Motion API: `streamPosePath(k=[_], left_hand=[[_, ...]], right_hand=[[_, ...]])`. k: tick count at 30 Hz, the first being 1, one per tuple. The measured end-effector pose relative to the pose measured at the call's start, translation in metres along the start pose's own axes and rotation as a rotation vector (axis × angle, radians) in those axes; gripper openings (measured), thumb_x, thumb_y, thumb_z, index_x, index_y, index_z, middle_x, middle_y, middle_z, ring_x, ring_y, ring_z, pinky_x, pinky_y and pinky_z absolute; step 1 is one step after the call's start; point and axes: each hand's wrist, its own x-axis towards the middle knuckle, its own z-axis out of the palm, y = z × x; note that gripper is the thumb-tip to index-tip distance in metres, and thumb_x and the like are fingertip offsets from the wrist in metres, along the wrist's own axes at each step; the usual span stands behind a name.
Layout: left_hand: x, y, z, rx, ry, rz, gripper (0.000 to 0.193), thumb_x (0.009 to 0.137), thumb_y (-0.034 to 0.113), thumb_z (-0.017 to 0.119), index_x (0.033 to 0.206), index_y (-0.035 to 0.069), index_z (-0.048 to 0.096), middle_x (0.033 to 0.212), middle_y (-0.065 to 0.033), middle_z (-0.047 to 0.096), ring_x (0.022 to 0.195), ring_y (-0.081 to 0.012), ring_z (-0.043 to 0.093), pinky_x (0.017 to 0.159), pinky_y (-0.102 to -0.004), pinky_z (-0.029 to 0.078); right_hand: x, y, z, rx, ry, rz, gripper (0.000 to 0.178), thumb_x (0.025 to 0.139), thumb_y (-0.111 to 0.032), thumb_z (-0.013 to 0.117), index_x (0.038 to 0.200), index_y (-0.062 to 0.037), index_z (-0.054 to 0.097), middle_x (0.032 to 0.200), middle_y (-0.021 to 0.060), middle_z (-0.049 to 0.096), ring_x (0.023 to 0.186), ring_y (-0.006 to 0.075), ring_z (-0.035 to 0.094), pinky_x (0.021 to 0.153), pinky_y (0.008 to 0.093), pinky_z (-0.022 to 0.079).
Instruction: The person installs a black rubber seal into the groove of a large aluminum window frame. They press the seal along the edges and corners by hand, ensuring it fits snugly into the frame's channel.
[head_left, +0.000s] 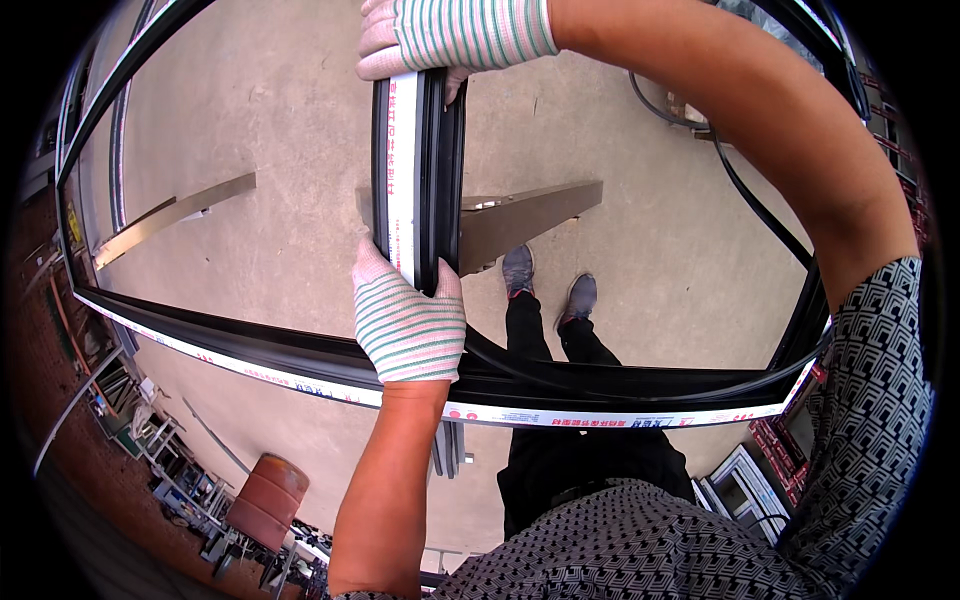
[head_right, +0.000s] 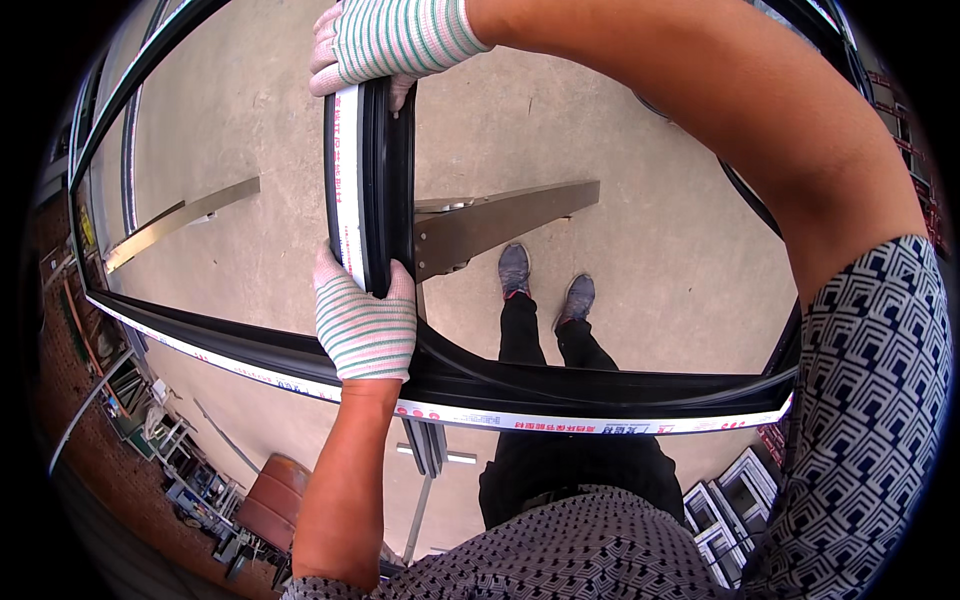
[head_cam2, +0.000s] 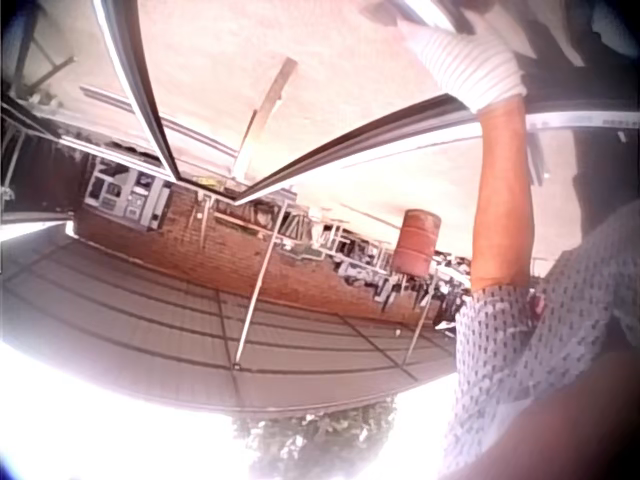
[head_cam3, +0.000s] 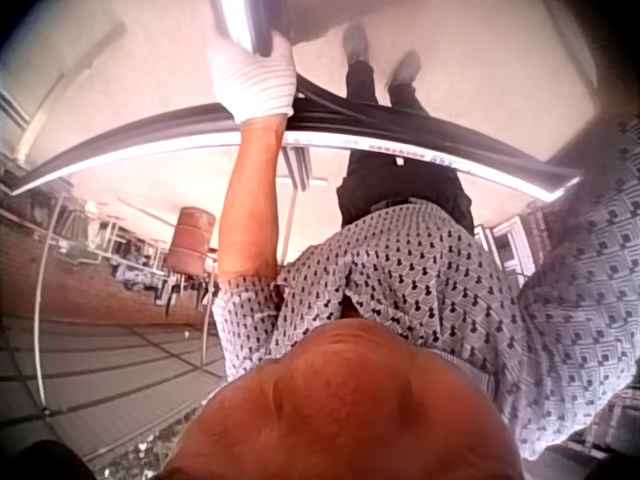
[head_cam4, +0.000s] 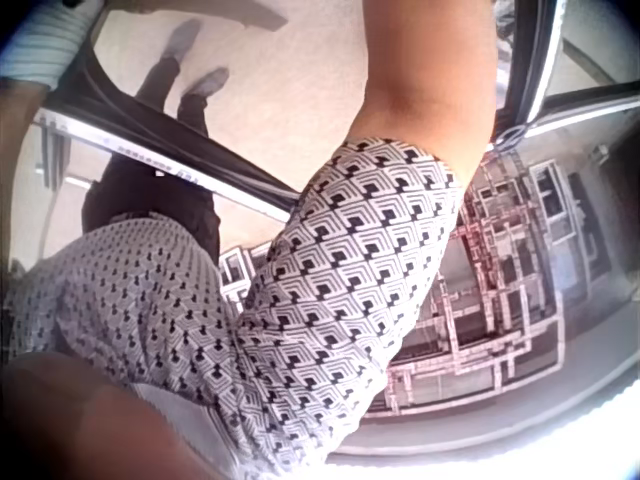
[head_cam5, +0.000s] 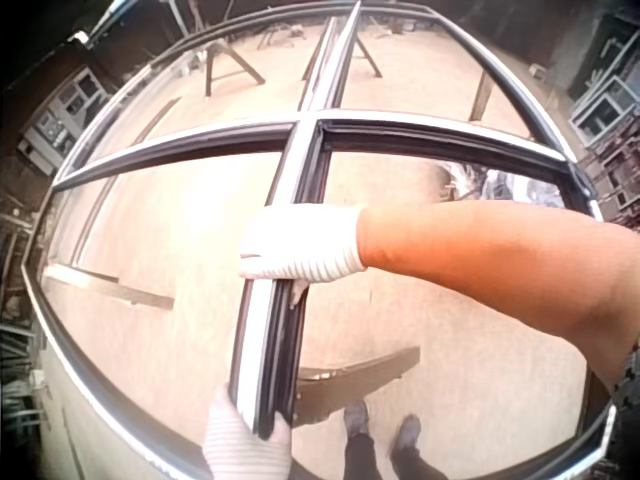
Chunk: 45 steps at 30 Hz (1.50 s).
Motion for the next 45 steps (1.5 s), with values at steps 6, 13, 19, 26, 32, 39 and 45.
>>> streamPosePath(k=[6,13,19,26,32,39,45], left_hand=[[0.001,0.000,-0.004,-0.017,-0.014,-0.005,0.069,0.086,0.017,0.078,0.144,-0.007,0.049,0.118,-0.0283,0.067,0.108,-0.0436,0.069,0.097,-0.0466,0.057],[0.000,0.005,-0.007,-0.013,-0.018,-0.015,0.066,0.087,0.017,0.078,0.143,-0.007,0.051,0.118,-0.0278,0.067,0.106,-0.0423,0.071,0.096,-0.0457,0.057],[-0.002,-0.001,-0.003,-0.002,0.038,0.029,0.067,0.087,0.016,0.078,0.143,-0.008,0.050,0.117,-0.0280,0.068,0.105,-0.0421,0.071,0.096,-0.0449,0.057],[-0.002,0.002,-0.001,-0.021,-0.012,-0.018,0.065,0.086,0.017,0.078,0.141,-0.005,0.052,0.120,-0.0267,0.066,0.107,-0.0427,0.069,0.098,-0.0462,0.056],[0.004,0.003,0.000,-0.009,-0.039,-0.032,0.066,0.086,0.023,0.080,0.139,-0.006,0.054,0.121,-0.0294,0.067,0.109,-0.0448,0.069,0.098,-0.0488,0.056],[0.007,0.007,-0.010,0.000,-0.134,-0.090,0.076,0.086,0.022,0.082,0.145,-0.011,0.046,0.127,-0.0293,0.064,0.115,-0.0429,0.068,0.101,-0.0465,0.058],[0.008,0.006,-0.011,-0.033,-0.169,-0.058,0.063,0.087,0.024,0.081,0.132,-0.008,0.051,0.119,-0.0269,0.064,0.110,-0.0423,0.069,0.097,-0.0473,0.059]], right_hand=[[0.001,-0.001,-0.010,0.031,-0.003,0.025,0.052,0.069,-0.024,0.091,0.108,-0.0077,0.060,0.102,0.0174,0.064,0.097,0.0436,0.064,0.088,0.0505,0.053],[-0.012,0.021,-0.003,0.053,0.052,0.018,0.063,0.066,-0.033,0.095,0.114,-0.0078,0.063,0.104,0.0171,0.065,0.100,0.0437,0.064,0.089,0.0520,0.053],[-0.022,0.054,-0.012,-0.003,0.060,0.026,0.071,0.065,-0.026,0.097,0.126,-0.0091,0.065,0.115,0.0169,0.067,0.113,0.0435,0.061,0.097,0.0518,0.052],[-0.030,0.039,-0.021,-0.093,-0.033,0.173,0.067,0.063,-0.023,0.095,0.123,-0.0095,0.066,0.118,0.0160,0.067,0.116,0.0413,0.062,0.103,0.0499,0.051],[-0.026,-0.001,-0.023,-0.277,-0.037,0.355,0.072,0.071,-0.017,0.089,0.136,-0.0081,0.061,0.132,0.0187,0.063,0.124,0.0398,0.059,0.110,0.0486,0.048],[-0.032,-0.210,0.009,0.018,0.089,1.011,0.070,0.092,-0.034,0.082,0.150,-0.0057,0.053,0.138,0.0185,0.065,0.128,0.0373,0.063,0.119,0.0448,0.046],[-0.009,-0.358,-0.024,1.068,-0.485,1.428,0.066,0.103,-0.039,0.069,0.154,-0.0023,0.053,0.135,0.0254,0.066,0.127,0.0381,0.064,0.111,0.0420,0.051]])
